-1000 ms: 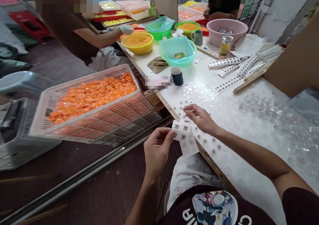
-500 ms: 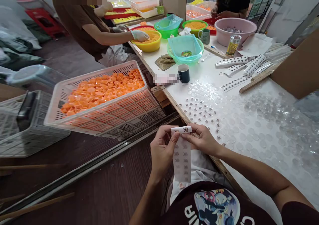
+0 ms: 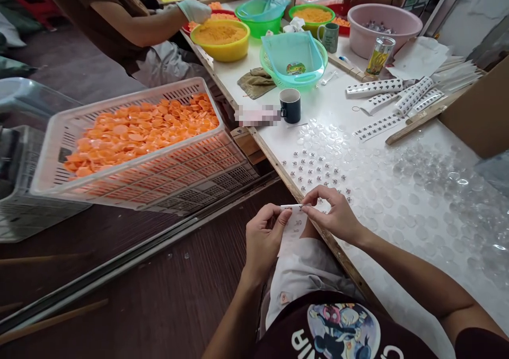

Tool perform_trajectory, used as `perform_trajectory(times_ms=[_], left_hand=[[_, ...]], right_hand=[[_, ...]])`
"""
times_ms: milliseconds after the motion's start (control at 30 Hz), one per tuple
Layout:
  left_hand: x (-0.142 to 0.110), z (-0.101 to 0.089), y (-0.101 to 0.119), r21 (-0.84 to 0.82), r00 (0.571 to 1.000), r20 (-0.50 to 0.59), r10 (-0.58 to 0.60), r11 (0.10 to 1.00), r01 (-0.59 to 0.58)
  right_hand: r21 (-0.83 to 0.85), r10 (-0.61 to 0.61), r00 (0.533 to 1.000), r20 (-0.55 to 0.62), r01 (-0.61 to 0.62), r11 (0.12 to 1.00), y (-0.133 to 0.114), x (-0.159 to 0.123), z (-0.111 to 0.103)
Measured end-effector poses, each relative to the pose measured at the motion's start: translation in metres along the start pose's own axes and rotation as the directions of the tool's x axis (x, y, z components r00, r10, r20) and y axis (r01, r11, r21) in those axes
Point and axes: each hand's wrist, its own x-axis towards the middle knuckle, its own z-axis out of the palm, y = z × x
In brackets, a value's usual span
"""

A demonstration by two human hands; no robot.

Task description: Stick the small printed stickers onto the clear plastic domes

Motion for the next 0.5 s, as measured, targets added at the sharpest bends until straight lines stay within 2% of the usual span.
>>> perform_trajectory(times_ms=[100,200,400,500], left_hand=[[0.003,0.004,-0.002,0.019,1.000,0.012,0.002,1.000,-0.003],[0.006,0.008,-0.003,0.018,1.000,0.017,-0.001,1.000,0.000],[0.016,0.015,-0.011,0.032,0.997,0.070,0.035,0.999,-0.037],[0.022,0.017,-0.017,0.040,0.996,0.089,0.026,0.999,-0.030]], right_hand=[[-0.020,-0.024,0.999,-0.041,0.023,1.000,0.000,0.005,-0.005],[0.042,0.018,0.997,-0.082,-0.014,0.999,0.003,0.013,-0.007],[0.207,0.092,0.990,0.110,-0.113,0.972,0.006,0.024,0.003],[0.266,0.077,0.995,0.062,-0.091,0.960,0.007,0.033,0.001]])
